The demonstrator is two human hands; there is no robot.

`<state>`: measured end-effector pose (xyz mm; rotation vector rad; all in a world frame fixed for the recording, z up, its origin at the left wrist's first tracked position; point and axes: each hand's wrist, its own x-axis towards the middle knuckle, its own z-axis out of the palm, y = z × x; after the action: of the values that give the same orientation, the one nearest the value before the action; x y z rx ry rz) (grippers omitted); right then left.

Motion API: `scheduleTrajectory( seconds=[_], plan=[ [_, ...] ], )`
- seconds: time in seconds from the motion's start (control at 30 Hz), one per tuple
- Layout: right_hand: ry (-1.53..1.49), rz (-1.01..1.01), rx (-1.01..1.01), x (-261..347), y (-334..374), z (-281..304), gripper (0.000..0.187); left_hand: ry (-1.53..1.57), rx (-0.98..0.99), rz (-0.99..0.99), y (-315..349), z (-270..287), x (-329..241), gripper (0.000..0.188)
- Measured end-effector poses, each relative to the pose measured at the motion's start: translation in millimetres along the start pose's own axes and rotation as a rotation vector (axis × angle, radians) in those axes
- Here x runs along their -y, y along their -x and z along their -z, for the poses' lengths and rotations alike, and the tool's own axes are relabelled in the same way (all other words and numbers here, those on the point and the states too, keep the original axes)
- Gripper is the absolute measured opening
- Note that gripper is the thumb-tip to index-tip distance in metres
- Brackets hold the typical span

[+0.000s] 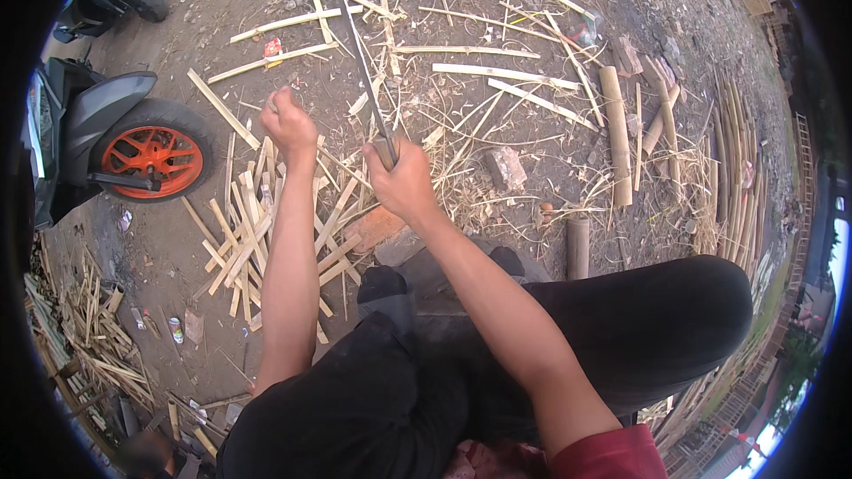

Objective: The person whittles and smoothes bamboo strips using a large knife, holding each strip against a wooden block and scraping the surface.

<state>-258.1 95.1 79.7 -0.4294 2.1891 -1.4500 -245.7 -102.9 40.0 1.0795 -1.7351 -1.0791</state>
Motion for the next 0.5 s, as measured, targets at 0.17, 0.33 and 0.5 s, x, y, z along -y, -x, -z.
scheduleTrajectory(
  seconds=[0.17, 0.33, 0.5],
  plan=[
    [0.428, -0.861, 0.555, -126.0, 106.2, 17.0, 0.027, -0.071, -0.013, -0.039, 2.6, -2.7, 1.2, 0.039],
    [0.423, -0.735, 0.503, -64.8, 49.5, 16.5, 0.029, -0.016, 0.098, -0.016, 5.3, -5.0, -13.0, 0.040],
    [-0.004, -0.191, 0.147, 48.6, -24.6, 11.4, 0.027, 0.018, -0.009, -0.224, 8.6, -8.8, -14.5, 0.036]
  ],
)
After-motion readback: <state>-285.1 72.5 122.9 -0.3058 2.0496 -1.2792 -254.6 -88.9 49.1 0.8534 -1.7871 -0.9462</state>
